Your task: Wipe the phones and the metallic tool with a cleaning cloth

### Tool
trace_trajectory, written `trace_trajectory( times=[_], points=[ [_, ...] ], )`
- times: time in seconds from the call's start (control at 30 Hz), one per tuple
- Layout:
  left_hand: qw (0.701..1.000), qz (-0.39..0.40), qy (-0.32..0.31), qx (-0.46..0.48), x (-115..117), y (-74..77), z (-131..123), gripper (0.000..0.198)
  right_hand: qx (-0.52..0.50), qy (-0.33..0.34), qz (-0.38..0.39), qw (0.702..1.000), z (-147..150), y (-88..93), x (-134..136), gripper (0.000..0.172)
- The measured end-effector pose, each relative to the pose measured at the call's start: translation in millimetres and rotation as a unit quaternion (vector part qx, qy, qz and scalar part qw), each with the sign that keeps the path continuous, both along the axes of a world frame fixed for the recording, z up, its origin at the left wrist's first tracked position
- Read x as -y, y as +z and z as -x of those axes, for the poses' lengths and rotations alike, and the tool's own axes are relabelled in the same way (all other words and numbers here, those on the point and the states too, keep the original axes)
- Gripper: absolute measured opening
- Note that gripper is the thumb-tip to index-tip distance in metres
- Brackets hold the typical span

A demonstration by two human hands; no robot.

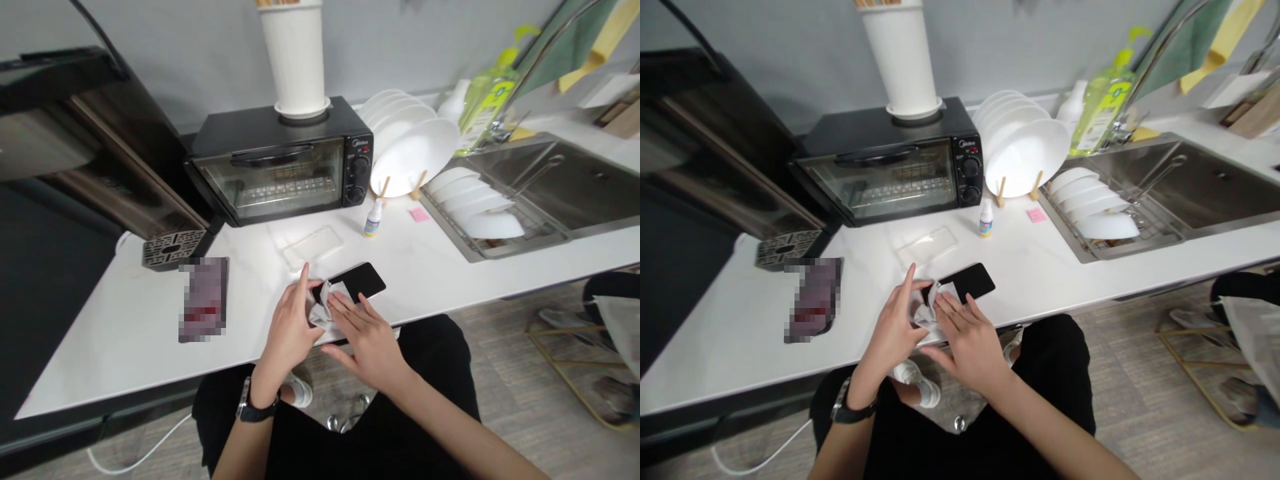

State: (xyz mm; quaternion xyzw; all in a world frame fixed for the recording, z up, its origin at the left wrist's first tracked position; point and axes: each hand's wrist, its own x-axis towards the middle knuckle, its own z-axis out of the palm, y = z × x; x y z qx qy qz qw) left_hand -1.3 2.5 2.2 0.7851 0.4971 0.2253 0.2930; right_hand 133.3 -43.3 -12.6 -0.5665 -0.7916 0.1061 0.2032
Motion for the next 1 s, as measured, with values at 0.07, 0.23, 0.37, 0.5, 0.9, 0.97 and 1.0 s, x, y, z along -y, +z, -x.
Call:
trace_trajectory(
  times=[0.07, 0.23, 0.37, 0.5, 0.9, 0.97, 1.0],
  points=[
    [1.0, -0.002, -0.001, -0.004, 0.3, 1.6, -2.2, 0.074, -0.001, -0.031, -0.007, 0.999, -14.6, -2.7, 0.6, 0.046],
    [1.0, -0.005, 0.002, -0.01, -0.5, 3.3, -4.0, 0.071, 0.019, -0.118, -0.015, 0.993, -40.3, -8.3, -4.1, 0.043],
    [1.0, -0.008, 0.006, 0.002, -1.1, 1.9, -2.5, 0.071, 0.025, -0.133, -0.018, 0.991, -35.7, -8.7, -10.2, 0.043],
    [1.0, -0.01, 0.002, 0.023, -1.6, 0.2, 0.5, 0.074, 0.008, -0.148, -0.037, 0.988, -11.6, -7.4, -21.4, 0.045],
    [1.0, -0.023, 0.006, 0.005, -1.1, -0.8, 4.0, 0.073, -0.019, -0.023, -0.011, 1.0, 27.3, -0.6, -12.2, 0.051],
    [1.0, -0.023, 0.011, -0.002, -1.6, -1.5, 1.3, 0.073, -0.01, 0.004, -0.003, 1.0, 22.3, 1.2, -8.3, 0.05],
    [1.0, -0.023, 0.011, -0.005, -1.8, -1.9, 0.1, 0.073, -0.004, 0.018, 0.001, 1.0, 18.6, 1.5, -6.4, 0.049]
  ],
)
